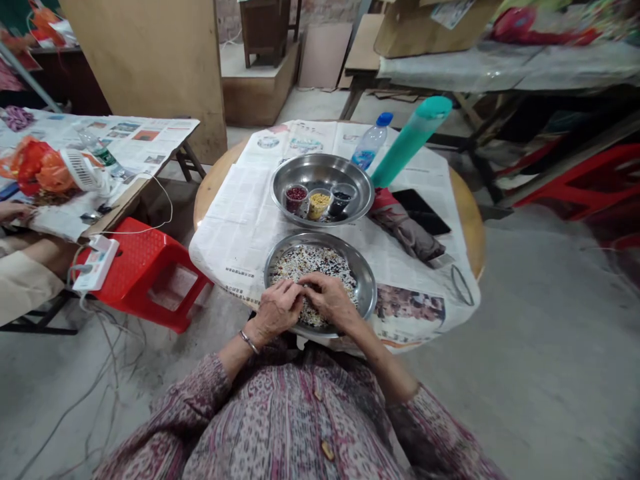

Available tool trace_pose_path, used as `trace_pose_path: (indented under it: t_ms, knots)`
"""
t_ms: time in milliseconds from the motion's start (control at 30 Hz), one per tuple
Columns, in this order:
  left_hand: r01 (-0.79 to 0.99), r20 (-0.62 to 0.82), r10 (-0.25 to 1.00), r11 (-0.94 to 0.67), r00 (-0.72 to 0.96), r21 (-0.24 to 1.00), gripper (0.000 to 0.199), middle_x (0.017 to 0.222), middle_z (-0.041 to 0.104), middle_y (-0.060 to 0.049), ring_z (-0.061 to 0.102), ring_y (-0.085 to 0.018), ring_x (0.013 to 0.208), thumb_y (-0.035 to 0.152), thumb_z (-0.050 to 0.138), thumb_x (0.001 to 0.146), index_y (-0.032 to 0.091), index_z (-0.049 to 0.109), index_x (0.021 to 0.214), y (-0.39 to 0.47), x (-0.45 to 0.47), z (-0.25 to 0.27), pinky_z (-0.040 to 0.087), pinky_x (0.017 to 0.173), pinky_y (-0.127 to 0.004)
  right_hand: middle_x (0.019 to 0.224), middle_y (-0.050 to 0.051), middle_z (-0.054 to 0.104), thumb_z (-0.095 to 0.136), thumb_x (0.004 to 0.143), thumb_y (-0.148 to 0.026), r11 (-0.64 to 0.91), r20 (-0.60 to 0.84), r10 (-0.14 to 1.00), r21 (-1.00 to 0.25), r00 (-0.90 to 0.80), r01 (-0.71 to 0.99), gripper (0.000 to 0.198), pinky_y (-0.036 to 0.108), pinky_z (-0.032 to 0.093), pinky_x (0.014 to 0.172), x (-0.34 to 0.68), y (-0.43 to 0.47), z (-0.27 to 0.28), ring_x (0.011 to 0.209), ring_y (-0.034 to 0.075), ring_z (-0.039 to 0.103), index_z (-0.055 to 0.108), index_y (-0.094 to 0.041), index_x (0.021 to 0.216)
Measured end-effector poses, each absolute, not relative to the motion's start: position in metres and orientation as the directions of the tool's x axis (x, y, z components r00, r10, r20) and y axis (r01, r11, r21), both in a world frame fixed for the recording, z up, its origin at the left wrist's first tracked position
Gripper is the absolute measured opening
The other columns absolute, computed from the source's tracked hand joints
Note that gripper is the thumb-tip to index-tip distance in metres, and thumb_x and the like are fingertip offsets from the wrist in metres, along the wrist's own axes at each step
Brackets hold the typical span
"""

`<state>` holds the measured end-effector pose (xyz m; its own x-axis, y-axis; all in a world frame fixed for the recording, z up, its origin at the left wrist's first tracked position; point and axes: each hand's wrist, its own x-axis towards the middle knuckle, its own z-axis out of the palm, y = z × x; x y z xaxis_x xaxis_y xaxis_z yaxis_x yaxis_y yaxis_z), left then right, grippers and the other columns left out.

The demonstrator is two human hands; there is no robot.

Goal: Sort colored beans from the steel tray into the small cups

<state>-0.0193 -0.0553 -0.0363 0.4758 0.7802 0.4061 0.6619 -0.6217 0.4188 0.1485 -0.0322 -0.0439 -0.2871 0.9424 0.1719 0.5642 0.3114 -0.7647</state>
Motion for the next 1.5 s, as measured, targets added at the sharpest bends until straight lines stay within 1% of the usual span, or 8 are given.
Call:
trace_pose_path:
  t_ms: [200, 433, 700, 867, 1033, 1167, 1300, 1500]
  knots:
    - [0.661, 0.382, 0.786, -0.616, 0.486, 0.428, 0.013, 0.086, 0.061, -0.004, 0.059, -0.019, 0.086, 0.013, 0.047, 0.096, 0.019, 0.055, 0.088, -0.055, -0.02, -0.034, 0.051, 0.08, -0.032, 0.109, 0.009, 0.073, 0.053, 0.084, -0.017, 0.349, 0.187, 0.933, -0.679, -0.308, 0.646, 0.027, 0.04, 0.051, 0.094, 0.191, -0.045, -0.026, 0.102, 0.023, 0.067, 0.073, -0.021, 0.102]
    - [0.601, 0.476, 0.758, -0.647, 0.446, 0.469, 0.014, 0.085, 0.063, -0.005, 0.06, -0.019, 0.085, 0.016, 0.044, 0.098, 0.018, 0.056, 0.093, -0.055, -0.02, -0.04, 0.053, 0.08, -0.034, 0.084, 0.005, 0.07, 0.049, 0.085, -0.007, 0.477, -0.118, 0.804, -0.457, -0.583, 0.751, 0.028, 0.031, 0.049, 0.079, 0.2, -0.073, -0.02, 0.085, 0.02, 0.063, 0.072, -0.024, 0.083]
    - [0.551, 0.602, 0.687, -0.71, 0.406, 0.439, 0.01, 0.087, 0.066, -0.006, 0.063, -0.018, 0.084, 0.013, 0.047, 0.096, 0.017, 0.057, 0.096, -0.055, -0.022, -0.042, 0.055, 0.08, -0.034, 0.122, 0.01, 0.064, 0.046, 0.09, -0.008, 0.51, 0.125, 0.858, -0.321, -0.498, 0.798, 0.038, 0.038, 0.048, 0.091, 0.154, -0.038, -0.029, 0.11, 0.026, 0.053, 0.066, -0.022, 0.119]
    - [0.558, 0.544, 0.731, -0.675, 0.413, 0.483, 0.012, 0.088, 0.066, -0.007, 0.064, -0.019, 0.087, 0.016, 0.046, 0.096, 0.019, 0.058, 0.097, -0.057, -0.022, -0.044, 0.056, 0.083, -0.036, 0.131, 0.014, 0.058, 0.052, 0.096, -0.031, 0.391, 0.195, 0.919, -0.326, -0.343, 0.861, 0.035, 0.045, 0.045, 0.098, 0.148, -0.009, -0.035, 0.118, 0.031, 0.049, 0.063, -0.019, 0.127]
    - [0.525, 0.626, 0.713, -0.681, 0.316, 0.511, 0.012, 0.09, 0.066, -0.008, 0.064, -0.019, 0.089, 0.016, 0.046, 0.096, 0.019, 0.057, 0.099, -0.057, -0.024, -0.052, 0.057, 0.082, -0.036, 0.139, 0.012, 0.054, 0.062, 0.088, -0.026, 0.605, 0.156, 0.788, -0.373, -0.596, 0.703, 0.041, 0.047, 0.042, 0.103, 0.132, -0.008, -0.033, 0.127, 0.03, 0.044, 0.062, -0.023, 0.129]
    - [0.525, 0.648, 0.695, -0.694, 0.311, 0.493, 0.012, 0.092, 0.066, -0.008, 0.064, -0.019, 0.09, 0.016, 0.046, 0.096, 0.019, 0.057, 0.1, -0.056, -0.025, -0.056, 0.057, 0.081, -0.035, 0.121, 0.01, 0.064, 0.063, 0.085, -0.019, 0.697, 0.126, 0.685, -0.402, -0.718, 0.594, 0.026, 0.042, 0.046, 0.097, 0.14, -0.014, -0.032, 0.114, 0.026, 0.051, 0.07, -0.021, 0.11]
    - [0.526, 0.651, 0.683, -0.706, 0.33, 0.474, 0.011, 0.089, 0.066, -0.007, 0.064, -0.018, 0.087, 0.015, 0.048, 0.096, 0.018, 0.057, 0.1, -0.055, -0.025, -0.055, 0.057, 0.08, -0.034, 0.102, 0.009, 0.067, 0.053, 0.09, -0.013, 0.592, 0.12, 0.795, -0.37, -0.595, 0.716, 0.021, 0.037, 0.048, 0.092, 0.175, -0.015, -0.031, 0.101, 0.023, 0.055, 0.072, -0.019, 0.097]
    - [0.522, 0.677, 0.658, -0.724, 0.329, 0.45, 0.01, 0.087, 0.065, -0.007, 0.063, -0.018, 0.085, 0.013, 0.05, 0.094, 0.018, 0.057, 0.097, -0.053, -0.023, -0.05, 0.056, 0.079, -0.033, 0.115, 0.014, 0.066, 0.048, 0.093, -0.016, 0.263, 0.185, 0.958, -0.271, -0.218, 0.926, 0.029, 0.041, 0.048, 0.095, 0.208, -0.013, -0.031, 0.109, 0.029, 0.055, 0.069, -0.016, 0.114]
